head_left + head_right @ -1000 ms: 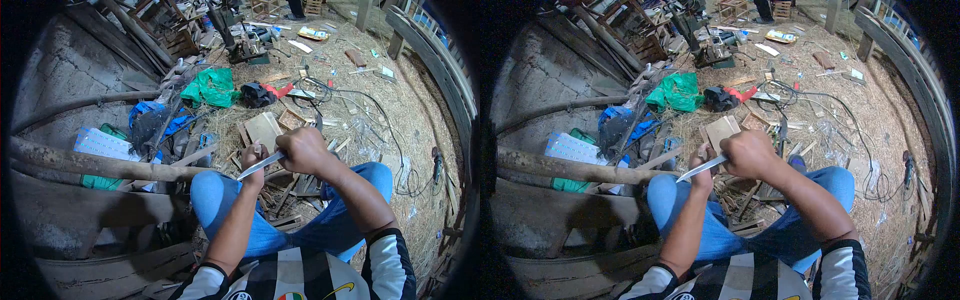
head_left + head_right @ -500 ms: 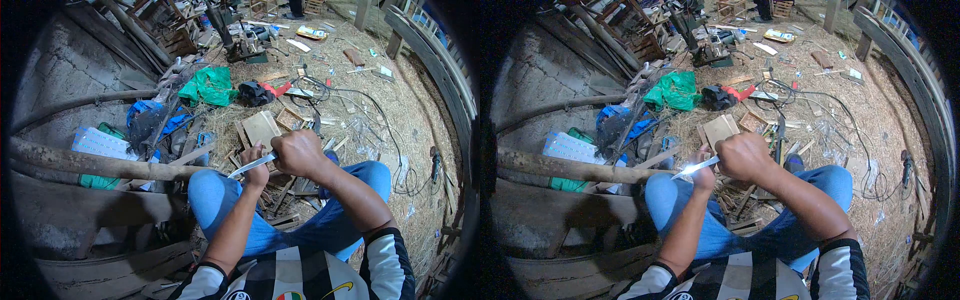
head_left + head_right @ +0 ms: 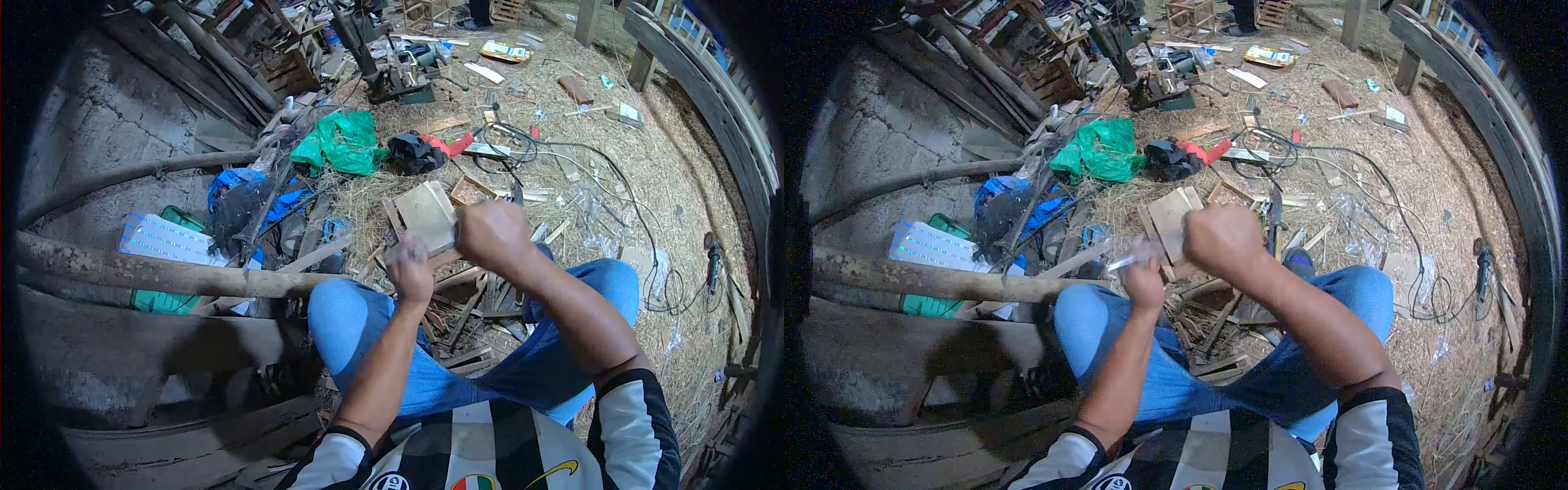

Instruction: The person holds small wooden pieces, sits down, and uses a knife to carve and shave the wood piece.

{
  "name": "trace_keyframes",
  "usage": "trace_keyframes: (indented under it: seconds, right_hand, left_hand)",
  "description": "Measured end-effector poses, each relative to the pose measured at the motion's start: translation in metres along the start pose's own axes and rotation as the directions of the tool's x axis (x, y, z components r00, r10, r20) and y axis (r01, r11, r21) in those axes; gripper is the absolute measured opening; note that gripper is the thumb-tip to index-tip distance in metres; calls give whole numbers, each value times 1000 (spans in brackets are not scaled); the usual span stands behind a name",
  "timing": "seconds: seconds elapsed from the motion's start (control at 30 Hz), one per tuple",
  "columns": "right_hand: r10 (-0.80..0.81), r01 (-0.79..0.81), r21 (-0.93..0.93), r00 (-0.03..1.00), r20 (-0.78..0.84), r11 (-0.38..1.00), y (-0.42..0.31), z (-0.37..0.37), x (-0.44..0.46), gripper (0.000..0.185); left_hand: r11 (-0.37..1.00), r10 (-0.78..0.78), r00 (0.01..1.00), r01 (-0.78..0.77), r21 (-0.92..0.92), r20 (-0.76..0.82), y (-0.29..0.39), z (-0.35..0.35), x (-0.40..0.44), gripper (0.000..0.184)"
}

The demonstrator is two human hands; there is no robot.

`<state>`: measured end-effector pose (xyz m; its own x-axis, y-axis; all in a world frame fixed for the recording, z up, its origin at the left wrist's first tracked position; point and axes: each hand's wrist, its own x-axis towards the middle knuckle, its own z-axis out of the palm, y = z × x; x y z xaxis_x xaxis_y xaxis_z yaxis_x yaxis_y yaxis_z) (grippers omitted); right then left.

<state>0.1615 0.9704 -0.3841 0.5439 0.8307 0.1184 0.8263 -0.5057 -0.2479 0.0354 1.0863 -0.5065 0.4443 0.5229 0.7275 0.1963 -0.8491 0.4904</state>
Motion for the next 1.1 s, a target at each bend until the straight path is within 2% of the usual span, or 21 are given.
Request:
trace_keyframes:
  seconds: [0.03, 0.07, 0.1, 0.13, 0.17, 0.2, 0.3, 0.33, 0.37, 0.43, 0.47, 0.53, 0.57, 0.67, 0.7, 0.77, 0.8, 0.83, 0.97, 1.03, 1.1]
  right_hand:
    - [229, -231, 12, 971, 63, 973, 14, 1, 10, 19]
    - [302, -303, 5, 953, 37, 953, 32, -6, 16, 19]
    - [374, -374, 10, 927, 28, 927, 44, -13, 22, 19]
    - [350, -349, 20, 935, -66, 937, 49, -16, 22, 19]
    - [315, -316, 20, 936, -159, 949, 51, -21, 23, 18]
    - [305, -307, 11, 939, -161, 952, 46, -24, 23, 18]
    - [121, -120, 13, 986, -113, 993, 12, -21, 3, 15]
    - [37, -30, 54, 991, -125, 998, 1, -20, -3, 15]
    - [-43, 56, 93, 989, -140, 994, -7, -19, -8, 16]
    - [-96, 108, 112, 990, -106, 988, -21, -21, -14, 17]
    - [-151, 160, 125, 986, -73, 979, -25, -20, -16, 18]
    - [-176, 188, 115, 979, -104, 975, -28, -9, -16, 17]
    - [-193, 209, 105, 971, -139, 972, -29, -6, -16, 18]
    - [-182, 188, 84, 981, -69, 979, -32, -13, -16, 19]
    - [-180, 182, 87, 983, -31, 979, -31, -14, -16, 21]
    - [-174, 175, 89, 984, -24, 980, -29, -14, -17, 21]
    - [-174, 175, 91, 985, -18, 980, -28, -15, -17, 21]
    - [-174, 175, 91, 985, -17, 980, -28, -14, -17, 21]
    - [-184, 186, 94, 982, -29, 978, -28, -13, -17, 21]
    - [-189, 190, 90, 982, -20, 978, -29, -12, -17, 20]
    - [-181, 182, 78, 983, -15, 980, -29, -11, -17, 20]
  left_hand:
    - [997, 45, 998, -42, 64, -42, 6, -3, 3, 21]
    - [917, 55, 997, -33, -397, 45, 14, -12, 3, 16]
    - [801, 78, 994, -14, -599, 81, 13, -15, 4, 15]
    - [642, 101, 988, 24, -766, 116, 13, -19, 5, 14]
    - [592, -9, 982, 159, -790, 191, 6, -17, 6, 15]
    - [523, -110, 956, 287, -803, 271, -3, -12, 7, 18]
    - [752, -112, 976, 206, -627, 187, -21, 2, -4, 24]
    - [953, -35, 999, 25, -302, -28, 0, -9, 11, 25]
    - [963, -67, 995, 45, -267, -73, -4, -5, 3, 25]
    - [975, -129, 978, 95, -203, -162, -6, 0, -6, 26]
    - [877, -279, 959, 231, -422, -55, -8, -2, -11, 31]
    - [990, 68, 988, -83, -114, -137, -4, -9, 3, 39]
    - [990, 69, 988, -85, -114, -136, -4, -9, 4, 39]
    - [993, 114, 982, -116, 0, -150, -10, -1, -3, 29]
    - [955, -51, 991, 13, -296, -122, -12, 3, -7, 29]
    - [815, -202, 978, 144, -562, -42, -15, 8, -15, 29]
    - [936, -64, 992, 21, -352, -112, -6, 2, -6, 30]
    - [988, 87, 985, -104, -115, -149, 1, -3, 0, 31]
    - [990, 133, 973, -141, -27, -188, 7, -7, 7, 31]
    - [988, 154, 979, -151, 33, -133, 8, -11, 8, 31]
    - [990, 141, 980, -143, -6, -141, 3, -9, 3, 33]
